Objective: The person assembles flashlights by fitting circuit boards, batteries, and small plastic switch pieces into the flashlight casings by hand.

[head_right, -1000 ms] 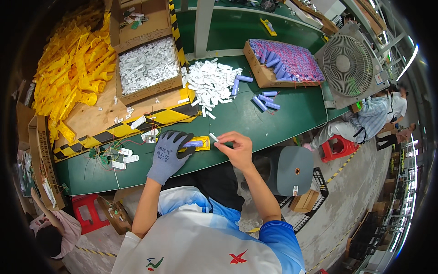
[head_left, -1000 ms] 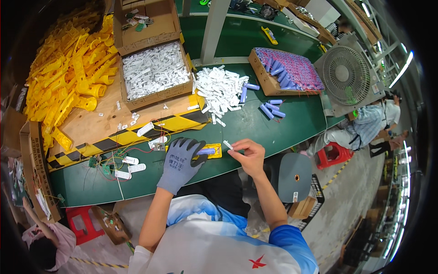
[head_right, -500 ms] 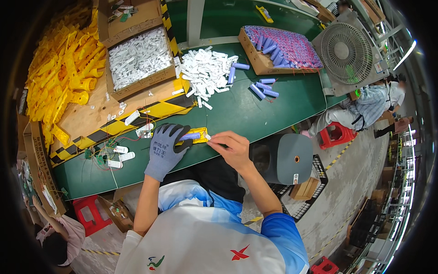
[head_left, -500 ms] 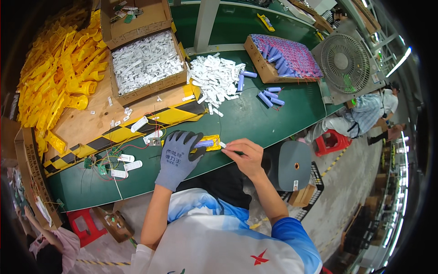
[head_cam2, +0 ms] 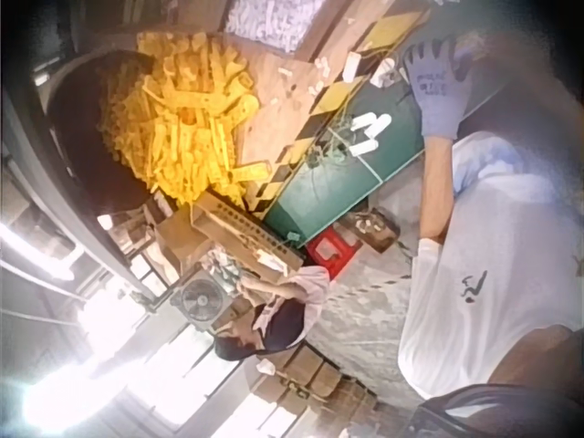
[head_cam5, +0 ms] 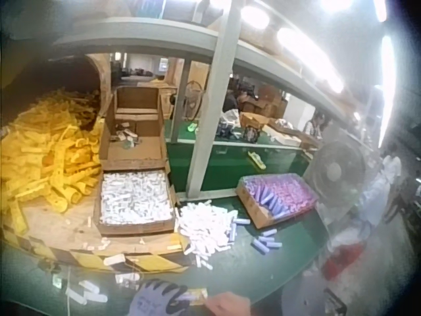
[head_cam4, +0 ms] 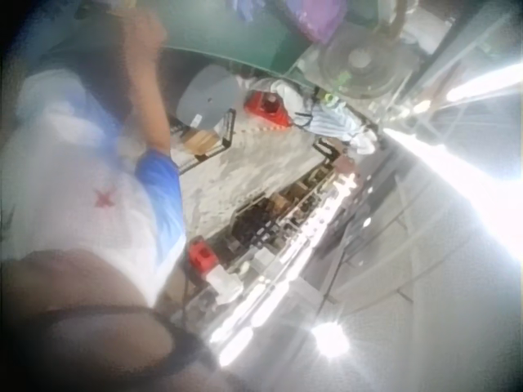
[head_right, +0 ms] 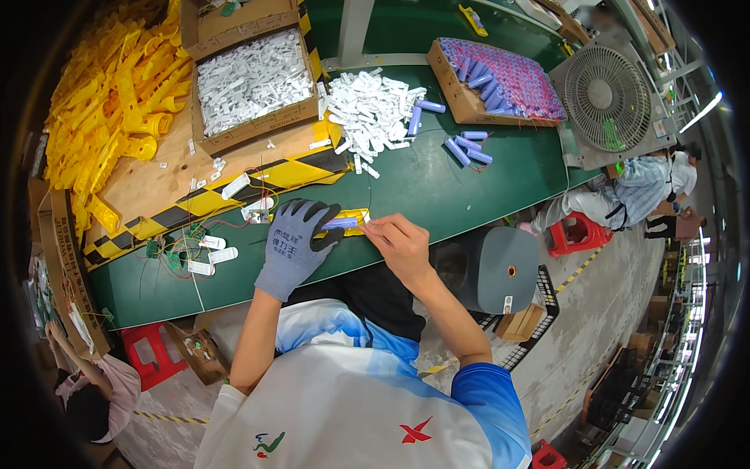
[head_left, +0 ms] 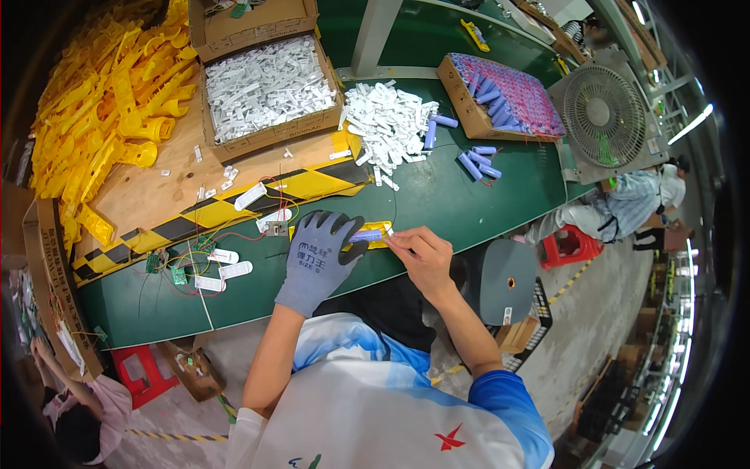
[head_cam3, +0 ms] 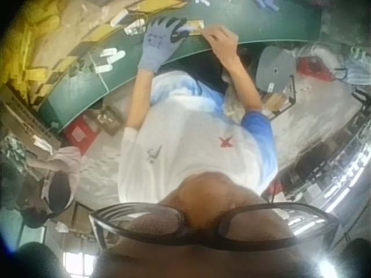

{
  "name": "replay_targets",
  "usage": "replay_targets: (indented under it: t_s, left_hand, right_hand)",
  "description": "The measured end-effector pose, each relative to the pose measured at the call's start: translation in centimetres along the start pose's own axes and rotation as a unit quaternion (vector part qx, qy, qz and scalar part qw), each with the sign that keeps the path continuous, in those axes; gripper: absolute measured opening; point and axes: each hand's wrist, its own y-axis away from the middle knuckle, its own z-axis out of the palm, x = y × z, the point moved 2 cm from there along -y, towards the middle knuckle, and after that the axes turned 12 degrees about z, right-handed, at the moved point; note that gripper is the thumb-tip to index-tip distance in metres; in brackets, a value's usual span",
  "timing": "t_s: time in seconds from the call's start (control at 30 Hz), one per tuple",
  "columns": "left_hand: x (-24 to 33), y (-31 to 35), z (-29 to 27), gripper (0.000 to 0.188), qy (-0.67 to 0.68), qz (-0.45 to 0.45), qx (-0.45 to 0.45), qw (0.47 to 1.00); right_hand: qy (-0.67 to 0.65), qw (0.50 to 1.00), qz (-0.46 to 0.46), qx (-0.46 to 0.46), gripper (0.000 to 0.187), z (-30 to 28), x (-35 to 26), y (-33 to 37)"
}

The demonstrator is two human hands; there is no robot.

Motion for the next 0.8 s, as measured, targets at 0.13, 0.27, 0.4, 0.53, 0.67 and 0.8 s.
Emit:
replay_targets:
  t_s: [0.13, 0.27, 0.4, 0.53, 0.67, 0.8]
  left_hand:
    - [0.0, 0.0, -0.3, 0.044, -0.004, -0.002, -0.01, 1.0]
    - [-0.3, -0.6, -0.1, 0.041, 0.017, -0.008, -0.022, 1.0]
    - [-0.1, -0.5, 0.0, 0.043, 0.015, -0.002, -0.013, 1.0]
    - [-0.1, -0.4, 0.0, 0.039, 0.007, -0.013, -0.002, 1.0]
    - [0.4, -0.6, -0.3, 0.038, 0.006, -0.011, -0.02, 1.0]
    - [0.5, -0.5, -0.7, 0.041, 0.011, -0.001, 0.006, 1.0]
  right_hand:
    - [0.018, 0.999, -0.044, -0.025, 0.018, -0.2, 0.1, -1.0]
    - [0.092, 0.99, -0.083, -0.069, 0.013, -1.0, -0.8, -1.9]
    - [0.134, 0.982, -0.095, -0.092, 0.013, -1.4, -1.0, -2.2]
    - [0.009, 0.997, -0.004, -0.081, 0.012, -2.6, 1.8, -3.5]
    - [0.072, 0.983, 0.126, 0.116, 0.011, -7.6, 6.7, -7.4]
    - [0.154, 0.968, 0.185, 0.065, 0.018, -9.8, 9.2, -10.0]
